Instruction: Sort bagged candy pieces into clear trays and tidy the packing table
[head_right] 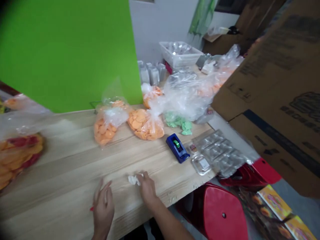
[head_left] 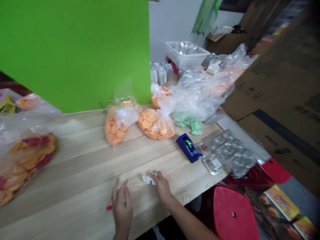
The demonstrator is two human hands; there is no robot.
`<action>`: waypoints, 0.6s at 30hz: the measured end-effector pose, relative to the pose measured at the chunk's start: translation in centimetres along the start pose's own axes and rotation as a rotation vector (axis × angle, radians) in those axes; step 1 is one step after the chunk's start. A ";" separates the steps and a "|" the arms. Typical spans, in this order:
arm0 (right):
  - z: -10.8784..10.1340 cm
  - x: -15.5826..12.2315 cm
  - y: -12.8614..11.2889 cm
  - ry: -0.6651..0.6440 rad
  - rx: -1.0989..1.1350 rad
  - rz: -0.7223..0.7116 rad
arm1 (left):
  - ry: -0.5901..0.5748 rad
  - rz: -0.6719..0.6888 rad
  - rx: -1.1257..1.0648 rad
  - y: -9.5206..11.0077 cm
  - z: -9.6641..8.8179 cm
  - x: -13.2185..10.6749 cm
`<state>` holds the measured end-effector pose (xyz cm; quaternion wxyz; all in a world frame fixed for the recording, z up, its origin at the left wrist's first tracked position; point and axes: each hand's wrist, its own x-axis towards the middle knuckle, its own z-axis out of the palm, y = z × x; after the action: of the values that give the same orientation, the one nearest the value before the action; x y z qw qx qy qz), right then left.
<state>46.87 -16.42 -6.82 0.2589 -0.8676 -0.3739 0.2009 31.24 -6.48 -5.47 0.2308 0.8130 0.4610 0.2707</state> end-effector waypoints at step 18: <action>-3.7 -3.2 3.2 0.096 0.322 0.148 | -0.691 1.012 0.510 22.8 15.0 13.3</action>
<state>48.57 -21.81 -5.38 0.3964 -0.8489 -0.2592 0.2348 60.98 -7.41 0.56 0.0102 0.9984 -0.0288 -0.0482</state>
